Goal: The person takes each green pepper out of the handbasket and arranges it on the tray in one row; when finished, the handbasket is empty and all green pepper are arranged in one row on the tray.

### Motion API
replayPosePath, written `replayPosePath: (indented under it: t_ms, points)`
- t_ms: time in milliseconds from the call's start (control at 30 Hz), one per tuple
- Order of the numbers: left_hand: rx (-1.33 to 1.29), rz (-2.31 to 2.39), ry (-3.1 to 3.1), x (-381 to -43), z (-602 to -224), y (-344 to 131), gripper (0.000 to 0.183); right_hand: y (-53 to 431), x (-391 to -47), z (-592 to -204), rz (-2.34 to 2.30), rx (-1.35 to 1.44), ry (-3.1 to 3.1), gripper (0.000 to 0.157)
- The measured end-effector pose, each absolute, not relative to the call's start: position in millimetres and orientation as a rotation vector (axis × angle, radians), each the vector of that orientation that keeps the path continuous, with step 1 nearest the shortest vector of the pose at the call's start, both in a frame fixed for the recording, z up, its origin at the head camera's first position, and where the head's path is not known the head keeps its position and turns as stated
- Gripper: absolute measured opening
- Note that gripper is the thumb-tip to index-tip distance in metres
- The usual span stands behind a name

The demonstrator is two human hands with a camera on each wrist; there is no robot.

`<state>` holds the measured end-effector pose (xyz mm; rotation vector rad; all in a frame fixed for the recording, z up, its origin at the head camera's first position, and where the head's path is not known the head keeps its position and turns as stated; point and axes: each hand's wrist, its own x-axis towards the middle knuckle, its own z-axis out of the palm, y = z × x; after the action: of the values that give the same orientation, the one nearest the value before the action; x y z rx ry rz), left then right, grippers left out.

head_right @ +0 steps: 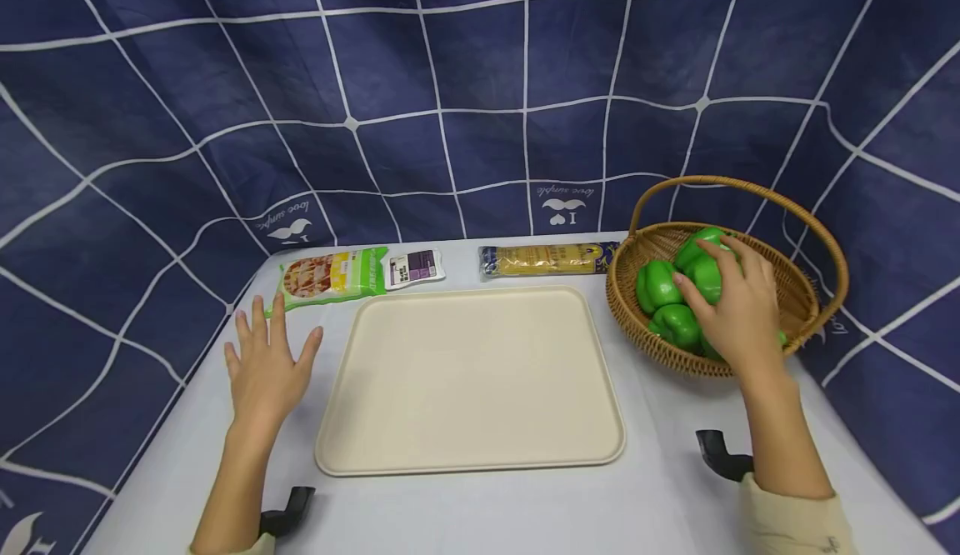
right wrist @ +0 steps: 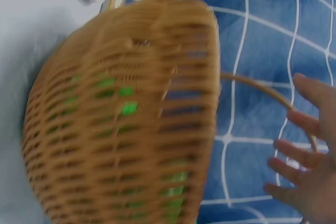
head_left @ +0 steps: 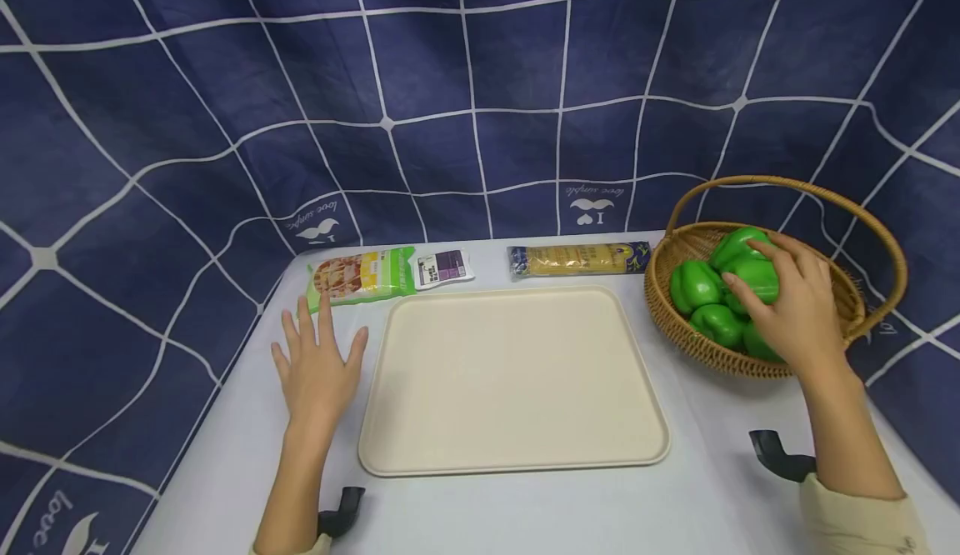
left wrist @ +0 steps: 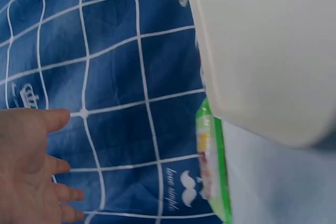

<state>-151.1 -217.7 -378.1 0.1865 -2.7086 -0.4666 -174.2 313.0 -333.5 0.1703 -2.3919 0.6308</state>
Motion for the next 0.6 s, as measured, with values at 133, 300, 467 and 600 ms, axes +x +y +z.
replayPosePath:
  t_ms: [133, 300, 467, 600]
  points:
    - [0.192, -0.615, -2.662, -149.8, -390.6, -223.8, 0.073, 328.5, -171.4, -337.3, 0.646, 0.171, -2.427, 0.052]
    - [0.182, -0.760, -2.650, -156.1, -416.4, -235.9, 0.072, 347.8, -165.9, -347.0, 0.666, 0.148, -2.547, 0.061]
    - [0.113, -0.923, -2.681, -166.9, -443.8, -252.8, 0.071, 360.5, -169.6, -357.9, 0.662, 0.163, -2.589, 0.067]
    - [0.044, -1.102, -2.758, -174.8, -462.7, -263.5, 0.073, 369.5, -178.3, -363.5, 0.663, 0.191, -2.613, 0.071]
